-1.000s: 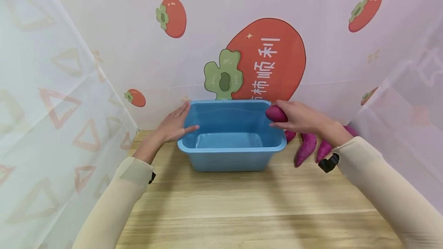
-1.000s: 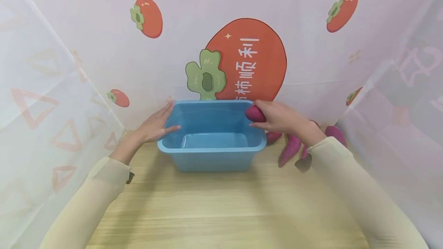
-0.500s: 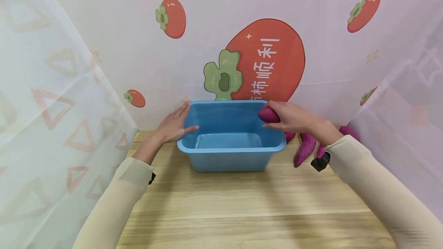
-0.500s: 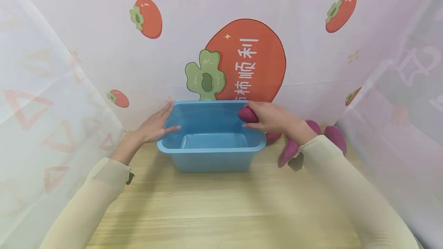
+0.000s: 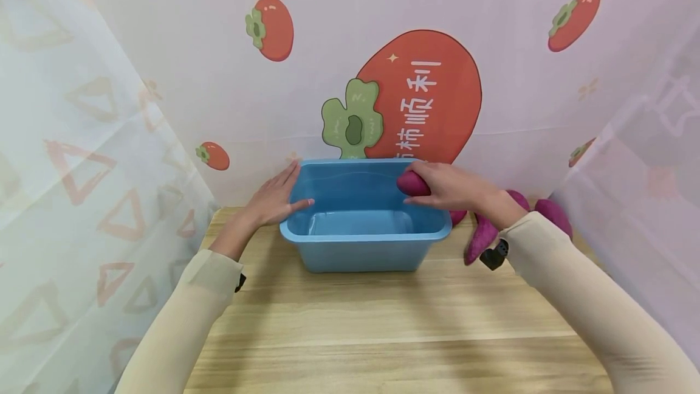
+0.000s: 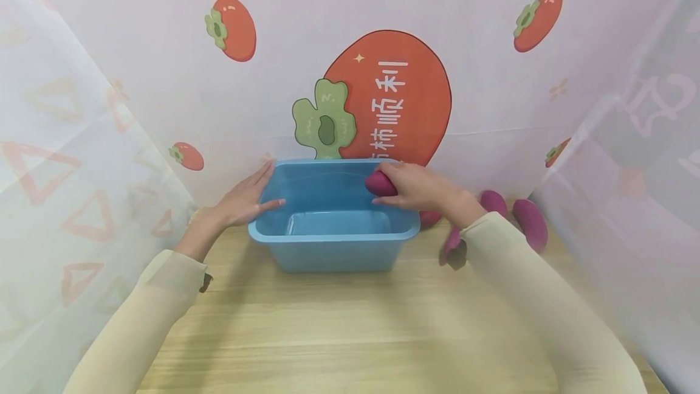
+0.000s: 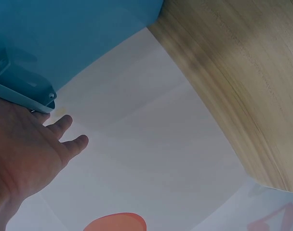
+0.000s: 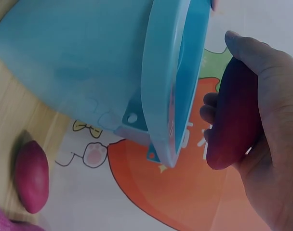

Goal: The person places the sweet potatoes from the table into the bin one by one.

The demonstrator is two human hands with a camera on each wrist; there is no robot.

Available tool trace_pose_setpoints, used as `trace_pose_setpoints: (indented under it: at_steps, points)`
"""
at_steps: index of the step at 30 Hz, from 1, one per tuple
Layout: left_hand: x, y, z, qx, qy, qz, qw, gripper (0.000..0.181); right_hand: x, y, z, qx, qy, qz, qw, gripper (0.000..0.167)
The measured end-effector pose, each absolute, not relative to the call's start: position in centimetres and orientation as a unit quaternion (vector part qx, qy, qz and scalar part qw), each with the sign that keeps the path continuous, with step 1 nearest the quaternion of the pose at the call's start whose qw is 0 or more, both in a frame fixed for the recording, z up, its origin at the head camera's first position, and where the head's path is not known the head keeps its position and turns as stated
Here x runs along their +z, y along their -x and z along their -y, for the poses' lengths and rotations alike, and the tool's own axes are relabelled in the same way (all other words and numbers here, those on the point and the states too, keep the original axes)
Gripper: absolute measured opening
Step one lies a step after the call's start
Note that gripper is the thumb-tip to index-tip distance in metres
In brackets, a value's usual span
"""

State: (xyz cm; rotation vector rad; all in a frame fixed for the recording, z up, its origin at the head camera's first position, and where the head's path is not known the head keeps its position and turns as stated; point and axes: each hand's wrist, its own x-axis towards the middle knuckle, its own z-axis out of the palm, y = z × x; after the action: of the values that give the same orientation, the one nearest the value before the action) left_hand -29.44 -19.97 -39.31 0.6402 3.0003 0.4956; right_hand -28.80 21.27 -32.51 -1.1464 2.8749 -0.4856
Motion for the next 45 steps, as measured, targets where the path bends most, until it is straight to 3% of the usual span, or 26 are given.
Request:
trace_pose_setpoints:
  at_steps: [36, 45]
  points:
    - [-39.4, 29.6, 20.0, 0.17, -0.208, -0.963, 0.023, 0.099, -33.9, 29.6, -19.1, -0.164, 0.387, -0.907, 0.016, 0.066]
    - [-39.5, 29.6, 20.1, 0.174, -0.21, -0.962, 0.02, 0.098, -34.0, 29.6, -19.1, -0.139, 0.384, -0.912, 0.009, 0.078]
